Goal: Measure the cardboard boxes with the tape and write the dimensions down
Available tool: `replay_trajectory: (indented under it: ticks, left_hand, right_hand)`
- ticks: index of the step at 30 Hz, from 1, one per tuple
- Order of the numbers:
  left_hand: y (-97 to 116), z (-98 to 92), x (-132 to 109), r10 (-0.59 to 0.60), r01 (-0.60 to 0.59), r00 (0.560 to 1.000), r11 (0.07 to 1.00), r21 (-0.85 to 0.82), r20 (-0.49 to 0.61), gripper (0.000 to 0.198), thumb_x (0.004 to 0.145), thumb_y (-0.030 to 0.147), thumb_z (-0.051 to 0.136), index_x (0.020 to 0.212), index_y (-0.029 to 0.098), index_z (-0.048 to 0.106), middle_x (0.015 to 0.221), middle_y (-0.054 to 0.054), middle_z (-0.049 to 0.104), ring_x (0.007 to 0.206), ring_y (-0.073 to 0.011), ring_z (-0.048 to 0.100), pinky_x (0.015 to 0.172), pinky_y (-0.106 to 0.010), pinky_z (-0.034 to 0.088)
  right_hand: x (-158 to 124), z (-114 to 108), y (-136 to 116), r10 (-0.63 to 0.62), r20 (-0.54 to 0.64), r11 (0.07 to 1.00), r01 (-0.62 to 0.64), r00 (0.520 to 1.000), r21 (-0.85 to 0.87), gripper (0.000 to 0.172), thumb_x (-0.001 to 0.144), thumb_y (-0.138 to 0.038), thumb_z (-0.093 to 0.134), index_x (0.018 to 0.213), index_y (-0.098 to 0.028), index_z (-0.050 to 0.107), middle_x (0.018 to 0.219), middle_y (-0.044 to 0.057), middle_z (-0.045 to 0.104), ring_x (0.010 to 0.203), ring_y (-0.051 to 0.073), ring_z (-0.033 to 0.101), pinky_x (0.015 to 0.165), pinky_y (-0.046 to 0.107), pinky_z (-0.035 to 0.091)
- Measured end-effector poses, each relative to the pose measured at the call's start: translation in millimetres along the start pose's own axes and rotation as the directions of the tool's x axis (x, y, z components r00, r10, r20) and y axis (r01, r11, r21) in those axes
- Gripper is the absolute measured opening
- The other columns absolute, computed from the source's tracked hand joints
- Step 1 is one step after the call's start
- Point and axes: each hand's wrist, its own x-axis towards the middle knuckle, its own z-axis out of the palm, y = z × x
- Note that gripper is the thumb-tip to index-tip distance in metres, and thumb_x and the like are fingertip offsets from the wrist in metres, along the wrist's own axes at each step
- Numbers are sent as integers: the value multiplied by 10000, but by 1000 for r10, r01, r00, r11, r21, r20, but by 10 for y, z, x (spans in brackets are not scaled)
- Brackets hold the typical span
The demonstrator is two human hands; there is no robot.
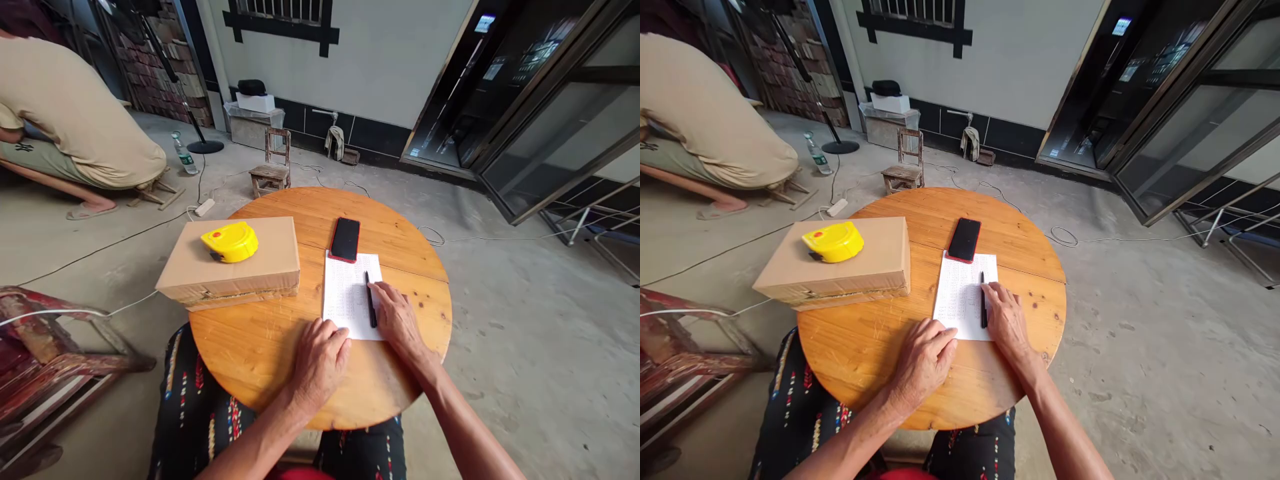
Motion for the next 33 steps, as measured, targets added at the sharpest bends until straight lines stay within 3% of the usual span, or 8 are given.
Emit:
replay_trajectory:
  ticks: [7,15,21,26,28,30,33]
  left_hand:
    - [-20,25,-23,24,-24,1000,1000,-1,4,192,904,143,513,930,196,696,808,-46,610,824,-207,540,756,-338,429]
    - [36,-12,-34,31,-32,999,998,50,33,203,901,145,507,974,200,689,835,-50,609,840,-221,546,765,-349,440]
    - [75,-117,-124,-74,59,986,993,106,148,207,877,170,538,1020,216,680,946,-64,639,926,-250,567,823,-380,454]
    - [-30,-201,-234,-142,128,977,987,93,160,194,876,163,506,945,232,674,908,-46,653,895,-245,582,798,-381,459]
    - [-65,-207,-265,-138,128,980,989,81,141,184,864,167,511,933,233,669,903,-42,656,884,-237,587,801,-379,463]
    - [-91,-179,-274,-135,127,986,989,76,99,182,825,152,536,917,228,674,904,-43,666,884,-236,596,810,-383,468]
    - [-128,-61,-253,-149,148,989,986,78,16,159,742,124,579,827,218,674,857,-47,681,861,-244,617,809,-398,480]
  right_hand:
    - [-446,-19,86,161,-138,968,-128,977,216,377,919,-114,319,1133,-154,627,1219,140,649,1107,232,627,931,385,514]
    - [-470,-45,74,252,-160,914,-180,955,365,305,952,-217,360,974,-195,664,1162,98,682,1035,212,663,883,340,544]
    - [-467,-56,74,252,-165,908,-174,954,382,304,939,-256,379,947,-196,677,1155,106,689,1036,229,674,880,361,553]
    - [-498,-59,125,294,-173,899,-210,940,385,326,919,-322,392,916,-206,697,1134,111,707,1040,249,679,882,391,563]
    - [-472,-103,90,334,-255,907,-236,907,349,319,896,-350,415,905,-215,704,1128,117,711,1056,283,673,790,399,591]
    - [-366,-189,-47,340,-336,916,-229,878,328,299,878,-370,442,919,-231,704,1167,120,695,1075,314,660,597,350,590]
    - [-32,-357,-496,216,-359,927,-75,908,367,252,890,-359,470,967,-260,689,1226,119,656,1095,316,643,463,291,534]
